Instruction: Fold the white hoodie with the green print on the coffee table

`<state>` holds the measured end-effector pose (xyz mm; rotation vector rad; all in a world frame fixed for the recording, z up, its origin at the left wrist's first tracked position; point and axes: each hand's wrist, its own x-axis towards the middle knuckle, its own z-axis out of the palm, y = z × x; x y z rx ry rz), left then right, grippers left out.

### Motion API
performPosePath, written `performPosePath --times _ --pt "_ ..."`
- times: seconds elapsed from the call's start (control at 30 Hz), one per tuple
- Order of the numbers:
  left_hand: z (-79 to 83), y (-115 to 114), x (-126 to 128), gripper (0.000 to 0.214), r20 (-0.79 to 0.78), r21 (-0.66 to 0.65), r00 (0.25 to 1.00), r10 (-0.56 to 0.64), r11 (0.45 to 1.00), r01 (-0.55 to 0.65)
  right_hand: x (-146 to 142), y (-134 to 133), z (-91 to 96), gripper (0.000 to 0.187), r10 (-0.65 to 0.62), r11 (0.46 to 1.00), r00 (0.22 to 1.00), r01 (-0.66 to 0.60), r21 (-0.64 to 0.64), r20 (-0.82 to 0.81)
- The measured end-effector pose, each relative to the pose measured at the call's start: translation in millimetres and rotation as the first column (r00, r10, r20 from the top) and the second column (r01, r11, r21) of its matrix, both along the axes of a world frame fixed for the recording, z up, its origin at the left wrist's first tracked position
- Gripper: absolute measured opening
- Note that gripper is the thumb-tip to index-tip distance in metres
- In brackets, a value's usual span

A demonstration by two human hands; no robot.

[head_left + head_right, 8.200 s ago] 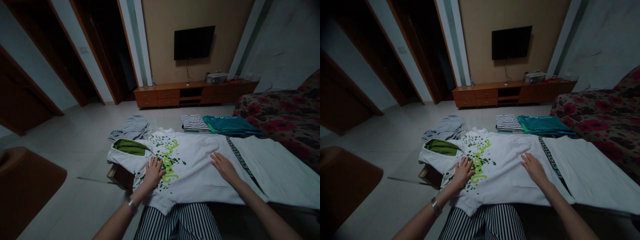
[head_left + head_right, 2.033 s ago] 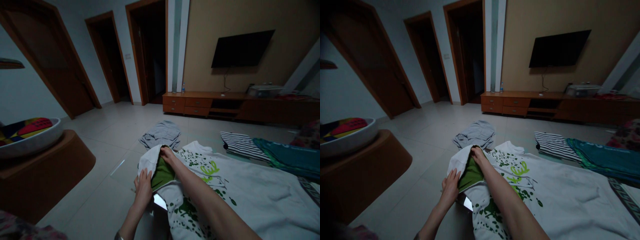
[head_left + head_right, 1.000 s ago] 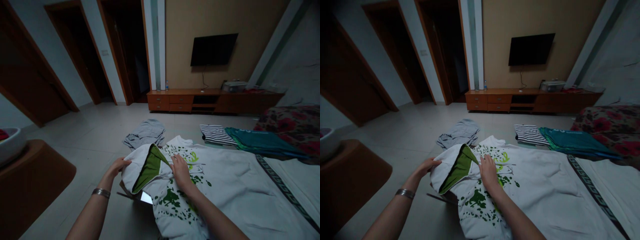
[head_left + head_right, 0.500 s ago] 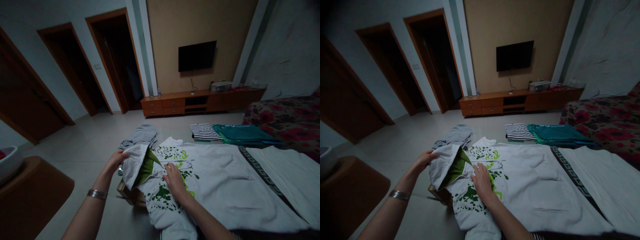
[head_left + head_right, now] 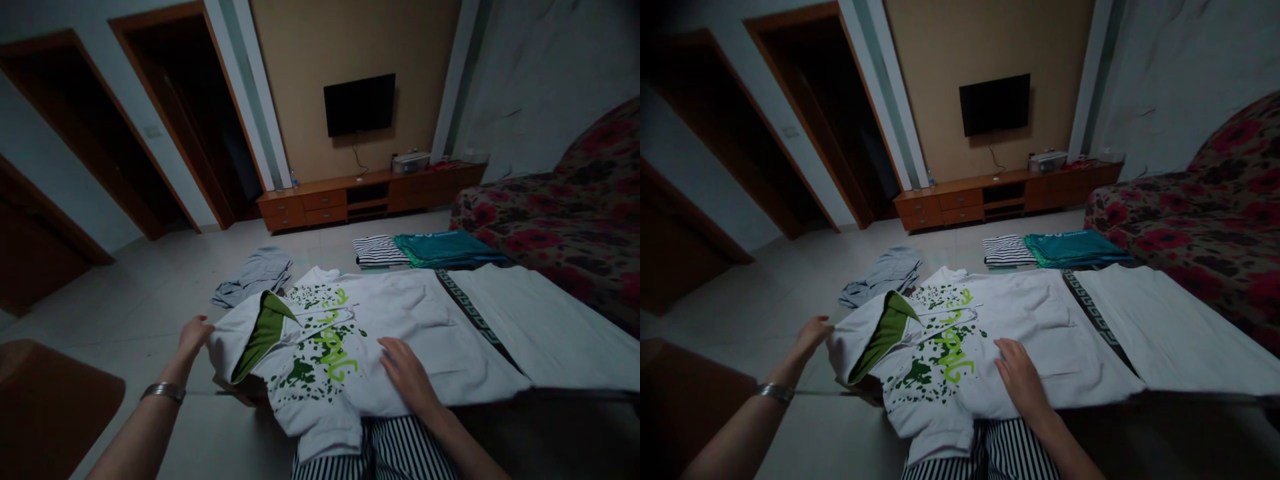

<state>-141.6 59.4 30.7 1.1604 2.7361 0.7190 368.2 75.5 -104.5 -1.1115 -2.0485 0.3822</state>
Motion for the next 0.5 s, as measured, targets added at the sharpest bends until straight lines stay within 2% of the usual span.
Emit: performPosePath --times 0.07,0.1,0.13,0.17,0.23,0.33,0.4,0.5 --pt "-17.2 -15 14 0.045 -0.232 -0.009 0.967 -0.107 0.994 0.108 24 -17 -4.1 0.034 0.021 1.0 0.999 -0.021 0.003 0.033" --pt "-27.9 -25 25 0.046 -0.358 -0.017 0.907 -0.22 0.973 0.229 36 -27 -6.0 0.034 0.033 0.999 0.998 -0.033 0.004 0.055" --pt "-39.6 -35 39 0.046 -0.471 -0.051 0.805 -0.361 0.922 0.384 49 -36 -8.3 0.035 0.041 0.999 0.996 -0.042 0.009 0.079" --pt "-52.2 -47 53 0.046 -0.539 -0.097 0.683 -0.494 0.841 0.532 61 -44 -10.9 0.036 0.041 0.999 0.993 -0.044 0.021 0.107" --pt "-79.4 -74 82 0.047 -0.554 -0.2 0.438 -0.708 0.624 0.755 88 -56 -18.1 0.039 0.009 0.997 0.986 -0.021 0.068 0.166" --pt "-120.7 -109 116 0.051 -0.52 -0.255 0.232 -0.822 0.409 0.876 130 -61 -31.2 0.045 -0.095 0.987 0.959 0.055 0.153 0.267" --pt "-143.6 -120 130 0.052 -0.519 -0.269 0.169 -0.838 0.347 0.898 156 -58 -38.1 0.045 -0.185 0.973 0.923 0.125 0.193 0.337" --pt "-161.8 -116 146 0.048 -0.544 -0.221 0.19 -0.817 0.358 0.907 188 -47 -42.2 0.045 -0.308 0.945 0.857 0.223 0.24 0.414"
